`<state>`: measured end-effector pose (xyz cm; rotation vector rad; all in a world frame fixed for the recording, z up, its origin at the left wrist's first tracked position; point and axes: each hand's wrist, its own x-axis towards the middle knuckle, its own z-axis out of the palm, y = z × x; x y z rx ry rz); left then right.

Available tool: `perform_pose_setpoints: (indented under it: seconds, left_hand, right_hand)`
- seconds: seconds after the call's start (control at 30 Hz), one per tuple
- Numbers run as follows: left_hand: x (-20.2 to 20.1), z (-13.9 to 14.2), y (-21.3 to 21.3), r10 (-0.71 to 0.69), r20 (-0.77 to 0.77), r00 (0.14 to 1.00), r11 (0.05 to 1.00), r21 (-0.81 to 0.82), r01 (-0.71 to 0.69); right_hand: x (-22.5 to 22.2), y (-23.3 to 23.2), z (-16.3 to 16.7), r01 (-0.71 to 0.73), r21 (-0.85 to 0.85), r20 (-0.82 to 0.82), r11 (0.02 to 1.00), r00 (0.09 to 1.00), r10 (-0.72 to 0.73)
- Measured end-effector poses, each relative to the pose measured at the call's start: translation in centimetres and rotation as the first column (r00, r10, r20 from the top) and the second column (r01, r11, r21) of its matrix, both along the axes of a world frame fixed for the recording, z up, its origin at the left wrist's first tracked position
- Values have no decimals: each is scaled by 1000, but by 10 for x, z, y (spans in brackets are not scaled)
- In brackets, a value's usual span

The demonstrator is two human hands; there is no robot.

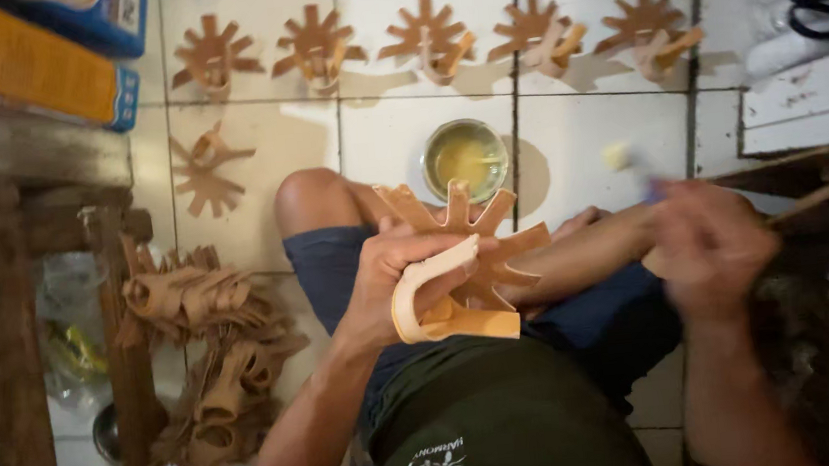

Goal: The person sits on the floor and repeatedly applies a yellow liquid to star-shaped wooden craft parts using a small brush. They dip the brush into a metal bowl, coat the edges and surfaces of each piece, then place the finished parts on the tiled floor in rows.

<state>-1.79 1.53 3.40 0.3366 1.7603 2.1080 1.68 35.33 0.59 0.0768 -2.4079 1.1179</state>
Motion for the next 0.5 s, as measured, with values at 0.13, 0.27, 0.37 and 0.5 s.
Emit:
perform_pose_setpoints:
  seconds: [0.13,0.27,0.37,0.5]
  left_hand:
    - [1,11,4,-1,-119,993,999,-53,-5]
    - [1,15,-5,-24,-108,994,997,-73,17]
    - [2,12,-6,-10,-143,990,999,-41,4]
    - [3,7,-3,-22,-196,980,994,-111,0]
  right_hand:
    - [-11,-48,33,-245,-202,87,948,960,267]
    - [-24,-69,58,-320,-175,143,931,927,346]
    - [-22,-70,63,-271,-250,133,930,941,310]
    - [-23,-61,52,-317,-74,159,946,932,325]
